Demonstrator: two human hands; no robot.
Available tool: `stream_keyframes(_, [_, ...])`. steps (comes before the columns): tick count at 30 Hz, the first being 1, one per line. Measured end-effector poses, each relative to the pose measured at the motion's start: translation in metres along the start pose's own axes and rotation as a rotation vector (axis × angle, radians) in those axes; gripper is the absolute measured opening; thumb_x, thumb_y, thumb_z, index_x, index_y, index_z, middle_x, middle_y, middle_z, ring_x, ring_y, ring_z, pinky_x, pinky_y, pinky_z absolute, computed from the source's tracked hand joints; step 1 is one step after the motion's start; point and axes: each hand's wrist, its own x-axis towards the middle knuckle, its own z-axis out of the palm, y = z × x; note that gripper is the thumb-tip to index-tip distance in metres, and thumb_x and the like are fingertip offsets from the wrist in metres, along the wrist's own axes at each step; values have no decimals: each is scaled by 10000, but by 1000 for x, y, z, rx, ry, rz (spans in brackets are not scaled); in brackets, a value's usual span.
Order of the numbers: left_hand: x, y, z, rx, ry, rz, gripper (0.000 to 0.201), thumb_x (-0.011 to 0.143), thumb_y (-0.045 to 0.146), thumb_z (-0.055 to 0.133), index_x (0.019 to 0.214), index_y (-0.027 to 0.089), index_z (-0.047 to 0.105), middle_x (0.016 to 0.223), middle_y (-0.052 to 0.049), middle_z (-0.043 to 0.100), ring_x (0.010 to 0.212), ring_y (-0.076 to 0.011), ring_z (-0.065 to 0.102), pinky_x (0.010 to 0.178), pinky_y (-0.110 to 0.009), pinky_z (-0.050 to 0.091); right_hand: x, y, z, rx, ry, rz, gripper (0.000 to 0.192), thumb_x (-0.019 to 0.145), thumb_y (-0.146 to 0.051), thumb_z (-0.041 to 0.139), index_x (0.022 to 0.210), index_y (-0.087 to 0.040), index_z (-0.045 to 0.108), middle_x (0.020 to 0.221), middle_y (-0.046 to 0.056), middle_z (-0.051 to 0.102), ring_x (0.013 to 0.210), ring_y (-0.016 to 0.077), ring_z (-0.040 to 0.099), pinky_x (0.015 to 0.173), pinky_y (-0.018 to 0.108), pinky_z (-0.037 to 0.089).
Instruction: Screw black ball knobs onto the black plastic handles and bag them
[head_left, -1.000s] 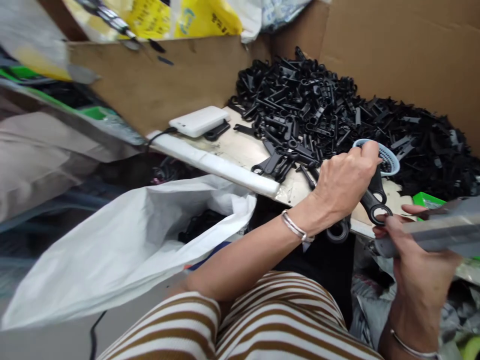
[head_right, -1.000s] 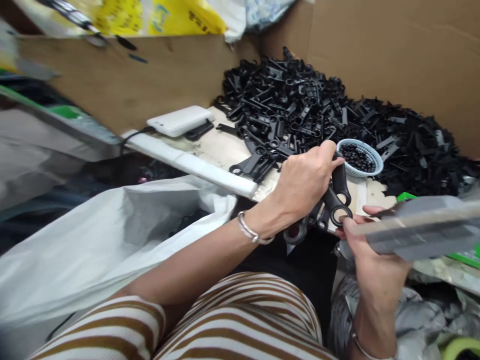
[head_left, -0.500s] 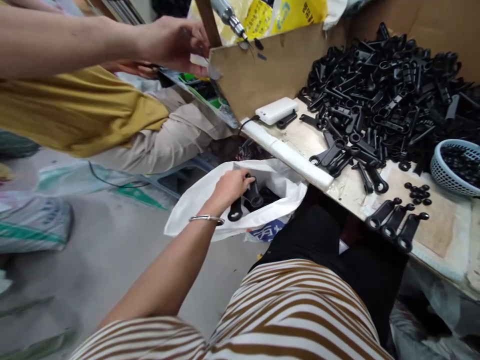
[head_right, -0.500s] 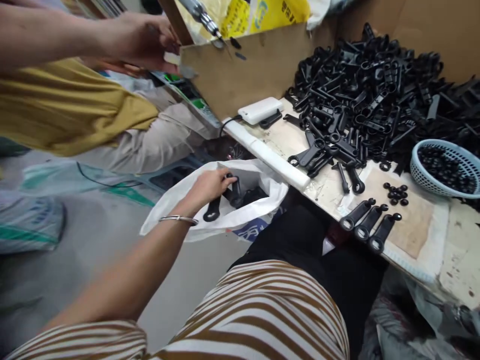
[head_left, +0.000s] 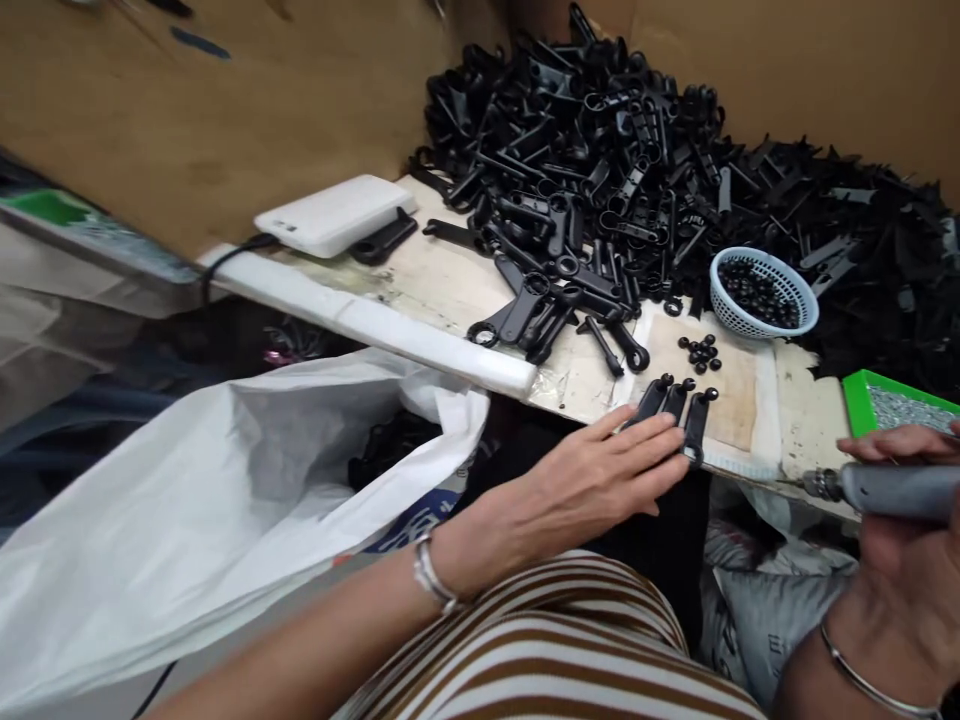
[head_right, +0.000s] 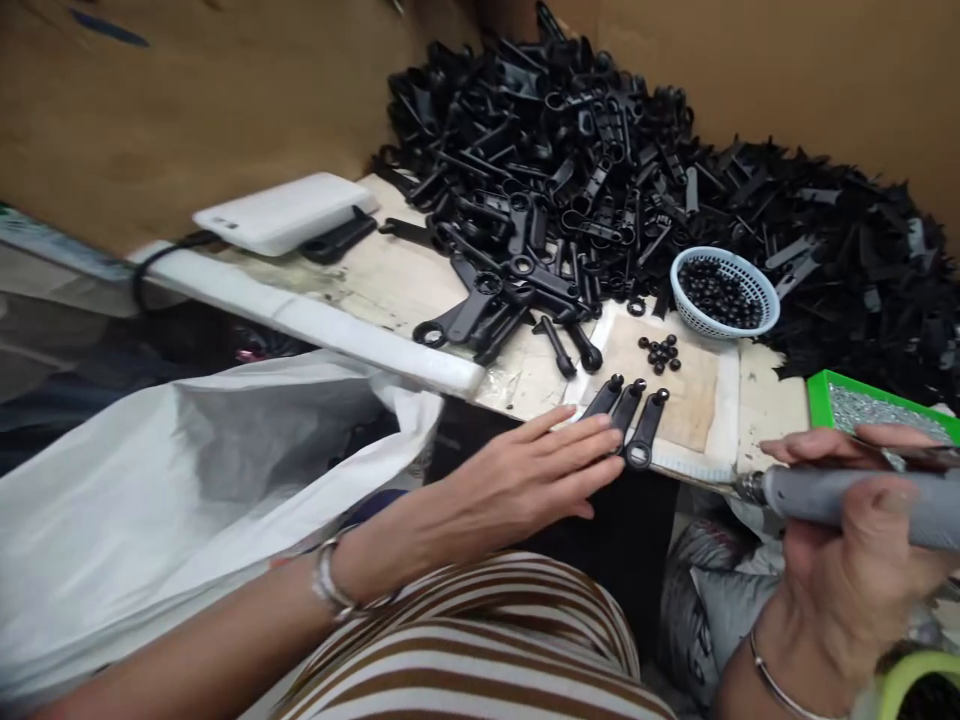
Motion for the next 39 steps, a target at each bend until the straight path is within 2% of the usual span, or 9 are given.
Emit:
stream_keyframes(3, [19, 2, 33, 14, -51, 67, 480, 909, 307, 658, 1338, 143, 517, 1444, -125, 537, 1386, -231, 458, 1173, -451, 333, 9, 4, 17, 97, -104, -85, 469, 636, -560, 820, 879, -222, 605, 531, -46, 579, 470, 167, 508, 533, 365, 520])
stream_keyframes(5, [23, 1, 44, 19, -71, 66, 449, 920, 254, 637, 1339, 142, 519, 1437, -120, 546, 1367, -223, 484, 1160, -441, 351, 14, 8, 29, 144, -145, -91, 468, 658, -569, 810, 877, -222, 586, 510, -73, 540, 437, 140, 470, 483, 322, 477])
stream_keyframes(9, [24, -1, 50, 27, -29, 41, 357, 955, 114, 506, 1309, 123, 549, 1392, -112, 590, 1294, -202, 561, 1121, -389, 394, 17, 15, 54, 194, -177, -117, 357, 729, -505, 758, 865, -239, 562, 509, -97, 498, 396, 117, 424, 431, 299, 423])
stream_keyframes(15, [25, 0, 54, 7, 4, 19, 349, 971, 88, 431, 1291, 107, 570, 1364, -91, 616, 1262, -196, 586, 1112, -374, 408, 18, 24, 79, 176, -307, -166, 122, 822, -329, 624, 801, -259, 526, 488, -94, 443, 359, 108, 418, 417, 279, 425])
stream_keyframes(19, [25, 1, 56, 7, 30, -2, 336, 972, 100, 429, 1259, 126, 602, 1355, -92, 621, 1261, -198, 590, 1101, -369, 422, 24, 30, 82, 135, -442, -261, 254, 875, -318, 564, 645, -237, 493, 475, -68, 427, 366, 97, 415, 406, 254, 433])
stream_keyframes(22, [25, 1, 57, -1, 52, -4, 349, 974, 94, 405, 1254, 125, 612, 1353, -88, 622, 1253, -200, 596, 1098, -379, 431, 25, 32, 82, 125, -477, -281, 294, 893, -318, 552, 618, -231, 497, 481, -61, 415, 374, 93, 403, 416, 247, 437])
stream_keyframes(29, [26, 0, 57, -15, 81, -15, 362, 975, 86, 376, 1222, 135, 637, 1314, -55, 652, 1232, -193, 610, 1085, -362, 447, 26, 40, 81, 63, -443, -218, 350, 866, -394, 585, 588, -224, 459, 473, -71, 350, 368, 80, 354, 420, 241, 427])
stream_keyframes(35, [26, 0, 58, -29, 101, -13, 359, 973, 81, 376, 1216, 118, 638, 1303, -66, 659, 1220, -200, 619, 1073, -373, 456, 26, 42, 82, 37, -462, -158, 388, 867, -390, 578, 542, -215, 456, 456, -64, 354, 374, 79, 375, 424, 245, 449])
stream_keyframes(39, [27, 0, 56, -39, 91, -15, 368, 972, 72, 363, 1214, 114, 637, 1298, -71, 662, 1218, -201, 619, 1070, -374, 457, 26, 43, 85, 20, -415, -161, 343, 822, -371, 616, 560, -219, 453, 450, -72, 369, 369, 81, 395, 407, 243, 432])
